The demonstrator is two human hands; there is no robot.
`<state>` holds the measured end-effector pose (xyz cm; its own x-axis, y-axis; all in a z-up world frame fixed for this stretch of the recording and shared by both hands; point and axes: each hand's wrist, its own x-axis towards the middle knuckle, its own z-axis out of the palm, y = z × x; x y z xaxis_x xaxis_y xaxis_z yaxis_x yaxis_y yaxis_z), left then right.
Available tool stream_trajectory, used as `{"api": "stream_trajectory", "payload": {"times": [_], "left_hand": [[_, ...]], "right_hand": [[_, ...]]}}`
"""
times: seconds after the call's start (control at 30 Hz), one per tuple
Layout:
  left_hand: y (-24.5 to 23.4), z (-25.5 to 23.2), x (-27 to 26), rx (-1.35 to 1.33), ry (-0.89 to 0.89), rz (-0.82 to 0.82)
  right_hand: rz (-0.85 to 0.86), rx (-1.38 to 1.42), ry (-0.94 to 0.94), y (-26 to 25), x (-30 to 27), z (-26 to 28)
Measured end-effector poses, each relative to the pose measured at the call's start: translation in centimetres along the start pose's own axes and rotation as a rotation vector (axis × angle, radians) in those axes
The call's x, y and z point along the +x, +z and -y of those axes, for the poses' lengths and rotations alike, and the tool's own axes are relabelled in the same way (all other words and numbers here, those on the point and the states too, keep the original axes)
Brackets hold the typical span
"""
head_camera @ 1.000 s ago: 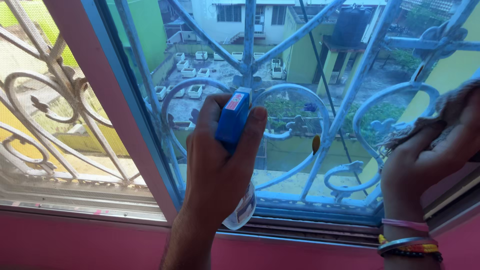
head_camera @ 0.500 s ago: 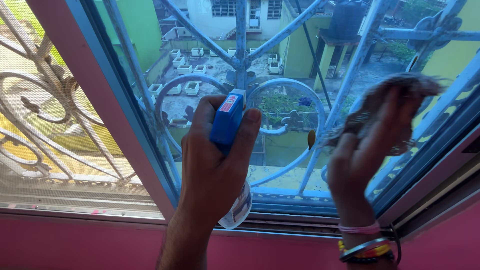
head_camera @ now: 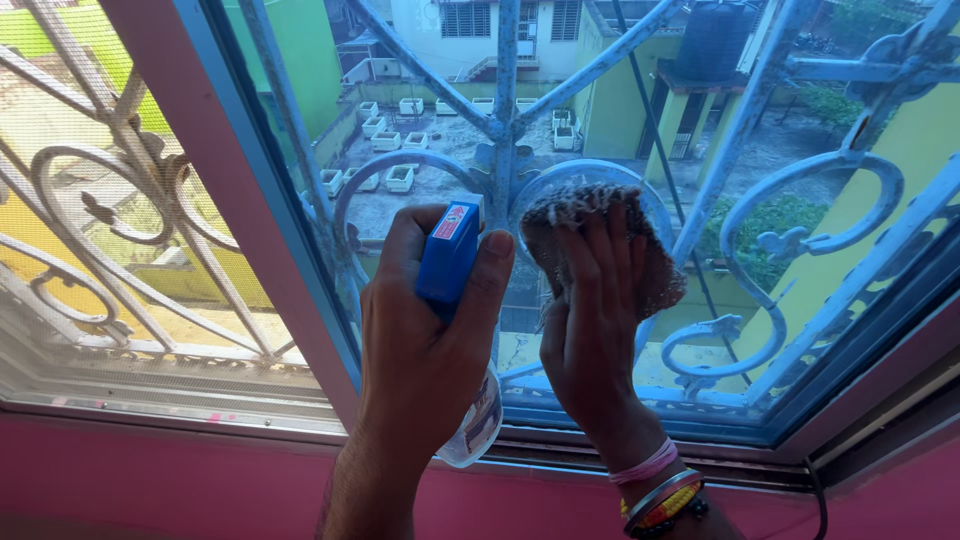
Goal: The person cleans a window pane by spraying a cleaning solution from a blue bottle and wiping the surface with a cloth. The person systematically covers the glass area, moving the cloth in circular and vertical motions to remove dirt and streaks.
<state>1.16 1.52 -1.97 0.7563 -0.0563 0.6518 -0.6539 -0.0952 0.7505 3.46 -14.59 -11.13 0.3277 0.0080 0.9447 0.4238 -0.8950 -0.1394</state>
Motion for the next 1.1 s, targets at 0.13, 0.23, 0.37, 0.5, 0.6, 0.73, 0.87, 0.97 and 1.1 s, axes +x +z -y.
{"api": "stream_trajectory", "payload": {"times": [0.13, 0.23, 0.37, 0.5, 0.6, 0.73, 0.87, 0.97, 1.1], "left_hand": [[-0.3, 0.3, -0.1, 0.011, 0.011, -0.018], [-0.3, 0.4, -0.3, 0.013, 0.023, -0.022], [-0.2, 0.4, -0.4, 0.023, 0.052, -0.039], [0.1, 0.4, -0.5, -0.017, -0.017, -0.022], [0.2, 0.3, -0.7, -0.027, 0.059, -0.01], [0.4, 0.4, -0.9, -0.057, 0.02, 0.024], [0.8, 0.3, -1.0, -0.054, 0.024, 0.028], [1.2, 0.2, -1.0, -0.068, 0.007, 0.05], [1.7, 0.4, -1.1, -0.117, -0.032, 0.079]], "right_hand": [[0.031, 0.002, -0.006, 0.0, -0.2, 0.1], [0.0, -0.027, -0.007, -0.1, -0.5, -0.7], [-0.105, -0.042, 0.003, -0.5, -0.8, -2.7], [-0.133, -0.094, 0.015, -1.7, -0.8, -4.0], [-0.183, -0.175, -0.007, -2.8, -0.3, -4.7], [-0.254, 0.186, 0.097, -3.9, 0.0, -6.1], [-0.318, 0.232, 0.119, -5.3, -1.0, -10.2], [-0.326, 0.136, 0.3, -6.6, -2.9, -14.7], [-0.316, -0.12, 0.291, -8.0, -5.0, -19.6]]}}
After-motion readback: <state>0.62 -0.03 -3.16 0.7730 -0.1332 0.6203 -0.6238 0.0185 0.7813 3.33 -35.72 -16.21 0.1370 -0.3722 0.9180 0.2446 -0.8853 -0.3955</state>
